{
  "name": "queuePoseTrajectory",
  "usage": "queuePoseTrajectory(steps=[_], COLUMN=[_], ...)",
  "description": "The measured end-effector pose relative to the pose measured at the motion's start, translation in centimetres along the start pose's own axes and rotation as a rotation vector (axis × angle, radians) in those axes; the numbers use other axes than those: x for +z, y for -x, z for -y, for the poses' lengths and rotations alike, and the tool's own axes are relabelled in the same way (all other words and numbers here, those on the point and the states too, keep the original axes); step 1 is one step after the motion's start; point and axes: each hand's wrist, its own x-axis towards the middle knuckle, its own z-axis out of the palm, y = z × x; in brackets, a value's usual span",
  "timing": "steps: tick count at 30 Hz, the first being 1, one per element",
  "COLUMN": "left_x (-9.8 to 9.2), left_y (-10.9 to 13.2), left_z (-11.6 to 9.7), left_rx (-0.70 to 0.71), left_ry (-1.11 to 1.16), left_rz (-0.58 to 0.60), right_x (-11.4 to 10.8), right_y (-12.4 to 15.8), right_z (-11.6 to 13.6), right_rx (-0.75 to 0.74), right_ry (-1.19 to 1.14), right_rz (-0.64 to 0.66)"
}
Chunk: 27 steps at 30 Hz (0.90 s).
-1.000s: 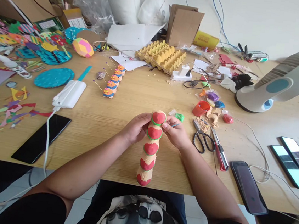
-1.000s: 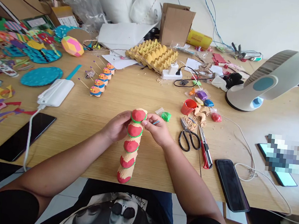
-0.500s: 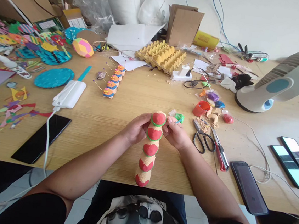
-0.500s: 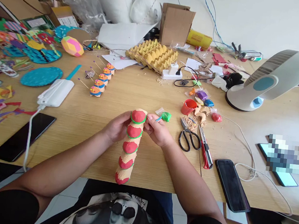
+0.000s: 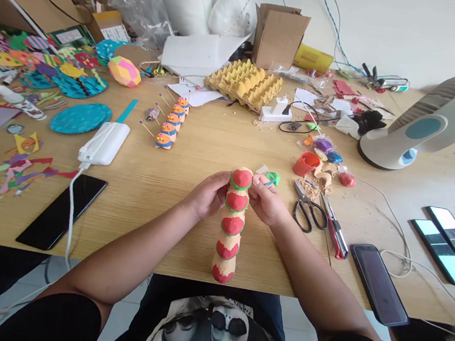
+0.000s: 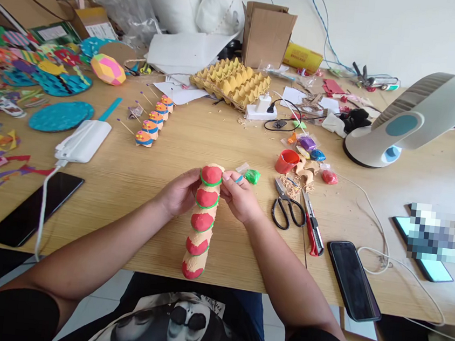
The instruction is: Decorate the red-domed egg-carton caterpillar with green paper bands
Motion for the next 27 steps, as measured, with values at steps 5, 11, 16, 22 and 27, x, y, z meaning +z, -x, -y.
queuePoseTrajectory(steps=[5, 11, 16, 22, 27], left_x=[0.1, 0.2, -0.6, -1.5, -1.2], left_y=[-0.1, -0.1, -0.1, -0.3, 0.1], left_z=[0.0, -0.1, -0.4, -1.6, -2.8], left_rx=[0.013, 0.024, 0.092, 0.194, 0.211], left_ry=[0.004, 0.013, -0.126, -0.456, -0.681], left_rz=[-0.01, -0.03, 0.001, 0.006, -0.019], right_x=[-0.1, -1.3, -2.0, -1.8, -1.4], right_y=[0.1, -0.4, -0.8, -0.6, -0.4], right_z=[0.0, -0.2, -0.3, 0.6, 1.1], right_rx=[-0.003, -0.038, -0.122, -0.199, -0.228], right_ry=[0.038, 0.223, 0.323, 0.479, 0.591], right_rz=[0.003, 0.052, 0.033, 0.053, 0.041])
